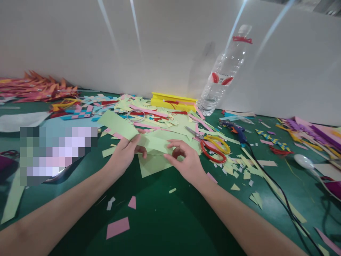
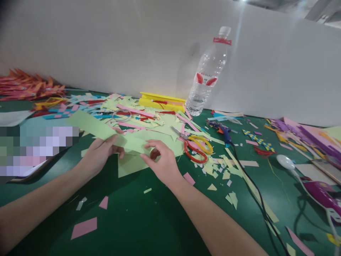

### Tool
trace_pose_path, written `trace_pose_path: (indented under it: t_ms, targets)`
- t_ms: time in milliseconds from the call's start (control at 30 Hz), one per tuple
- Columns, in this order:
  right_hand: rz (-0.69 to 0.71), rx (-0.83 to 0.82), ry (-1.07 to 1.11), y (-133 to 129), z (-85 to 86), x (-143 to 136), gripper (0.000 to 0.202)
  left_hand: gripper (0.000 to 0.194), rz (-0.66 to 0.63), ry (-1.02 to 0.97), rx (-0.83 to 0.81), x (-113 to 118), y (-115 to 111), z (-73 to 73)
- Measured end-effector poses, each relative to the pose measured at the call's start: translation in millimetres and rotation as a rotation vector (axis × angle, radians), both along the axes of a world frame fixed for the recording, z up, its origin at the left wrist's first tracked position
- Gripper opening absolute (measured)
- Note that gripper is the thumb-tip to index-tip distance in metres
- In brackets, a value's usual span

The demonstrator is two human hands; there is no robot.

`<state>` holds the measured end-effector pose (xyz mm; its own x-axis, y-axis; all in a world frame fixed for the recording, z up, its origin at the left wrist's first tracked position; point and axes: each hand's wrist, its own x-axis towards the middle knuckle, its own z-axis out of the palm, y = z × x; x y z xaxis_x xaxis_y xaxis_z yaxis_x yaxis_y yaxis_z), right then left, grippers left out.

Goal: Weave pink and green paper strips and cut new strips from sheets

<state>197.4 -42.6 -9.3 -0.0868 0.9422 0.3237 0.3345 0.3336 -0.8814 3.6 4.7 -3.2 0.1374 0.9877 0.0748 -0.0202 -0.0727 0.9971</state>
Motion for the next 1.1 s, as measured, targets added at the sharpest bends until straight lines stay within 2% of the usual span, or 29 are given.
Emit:
trace_pose_path:
  t_ms: [200,400,467,600,667,767,967,1100]
  targets:
    - [-0.04,0.014,-0.028,2,-1.8,2,0.016,0.015,0.08,-0.074,-0.112,3,0,3.8]
    - [-0.099,0.012,0.009,7,-6.4,4,0.017,0.018,0.126,-0.127,-0.168,-1,3,-0.9]
    - [-0.117,-0.007,0.055,7,-7.1,4,0.019,0.024,0.083,-0.11,-0.131,-2,3,-0.9]
    - [-0.127,-0.053,0.172,8,-7.2,5,0.022,0.029,-0.152,-0.018,-0.017,-1,0,2.7]
    - [-0.119,-0.075,0.183,7,-6.5,5,0.022,0.038,-0.217,0.013,0.001,-1,-3,4.3]
    - [-0.089,-0.091,0.178,6,-5.1,4,0.022,0.046,-0.214,0.074,-0.02,-1,-6,5.8]
    - [-0.006,-0.094,0.166,3,-4.6,1,0.02,0.021,-0.15,0.189,0.004,-2,-7,7.5]
    - [0.007,-0.079,0.095,2,-4.1,1,0.017,0.027,-0.148,0.155,0.056,-1,-5,6.4]
